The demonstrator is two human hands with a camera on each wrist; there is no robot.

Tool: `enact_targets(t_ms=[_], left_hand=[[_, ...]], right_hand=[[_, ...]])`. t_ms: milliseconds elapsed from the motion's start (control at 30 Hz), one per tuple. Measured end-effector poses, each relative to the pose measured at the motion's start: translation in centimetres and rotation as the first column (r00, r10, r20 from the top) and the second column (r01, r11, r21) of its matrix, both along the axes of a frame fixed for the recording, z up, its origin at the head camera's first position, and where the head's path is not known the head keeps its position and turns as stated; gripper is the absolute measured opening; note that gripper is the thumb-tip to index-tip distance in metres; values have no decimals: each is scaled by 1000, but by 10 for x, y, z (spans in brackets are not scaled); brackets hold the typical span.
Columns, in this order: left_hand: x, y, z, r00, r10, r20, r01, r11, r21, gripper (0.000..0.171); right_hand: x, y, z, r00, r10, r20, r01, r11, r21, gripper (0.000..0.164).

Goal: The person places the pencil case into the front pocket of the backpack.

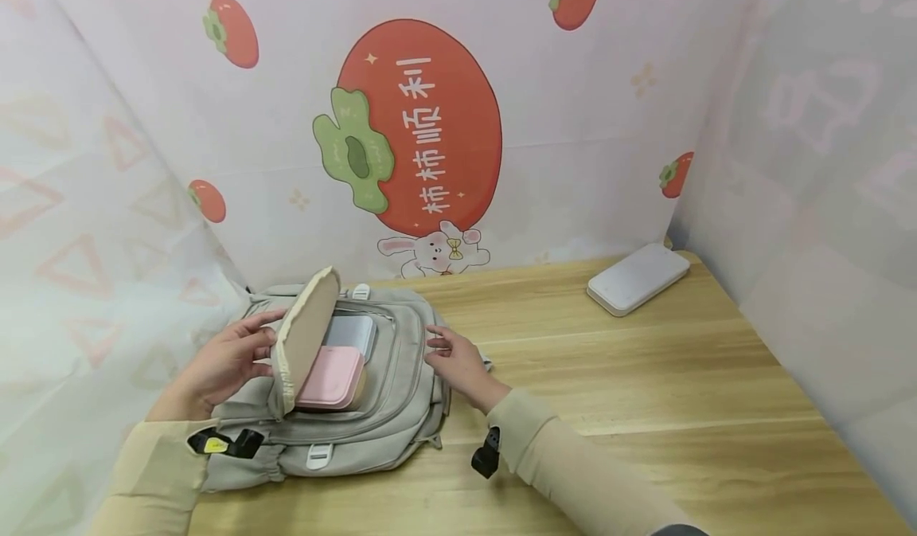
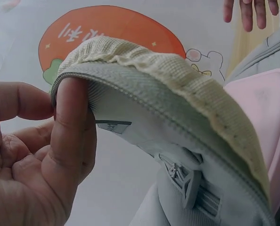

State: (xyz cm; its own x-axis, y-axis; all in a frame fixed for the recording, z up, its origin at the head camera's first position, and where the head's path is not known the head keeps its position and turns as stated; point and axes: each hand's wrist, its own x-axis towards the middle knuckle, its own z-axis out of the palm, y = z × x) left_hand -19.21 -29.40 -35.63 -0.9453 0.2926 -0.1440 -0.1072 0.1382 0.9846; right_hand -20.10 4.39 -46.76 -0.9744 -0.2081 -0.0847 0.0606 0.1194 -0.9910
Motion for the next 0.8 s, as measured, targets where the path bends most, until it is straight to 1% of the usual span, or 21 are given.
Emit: enact_targets(t_ms=[167, 267, 400, 433, 600, 667, 800], left_hand=[[1, -7, -3, 1000, -13, -21, 15, 997, 72, 36], [1, -11, -4, 999, -22, -31, 25, 995, 97, 33], [1, -14, -4, 999, -18, -37, 23, 994, 111, 32], [1, -14, -4, 999, -16, -38, 21, 993, 117, 31], [1, -15, -5, 999, -21, -41, 26, 992, 124, 32], [2, -15, -5, 999, -25, -41, 29, 992, 120, 33], [3, -16, -6, 999, -27, -37, 31, 990, 135, 35]], right_hand=[[-3, 10, -2, 1000, -19, 13, 19, 1000, 6, 51], [-7, 20, -3, 999, -38, 17, 38, 999, 18, 50], [-12, 38, -4, 998, -51, 40, 50, 998, 28, 50], [-14, 43, -4, 997, -58, 55, 57, 998, 21, 51], [-19, 72, -5, 987, -62, 152, 75, 994, -82, 53], [-20, 83, -7, 984, -49, 172, 69, 992, -110, 54], [-19, 101, -9, 983, -48, 175, 66, 993, -98, 55]])
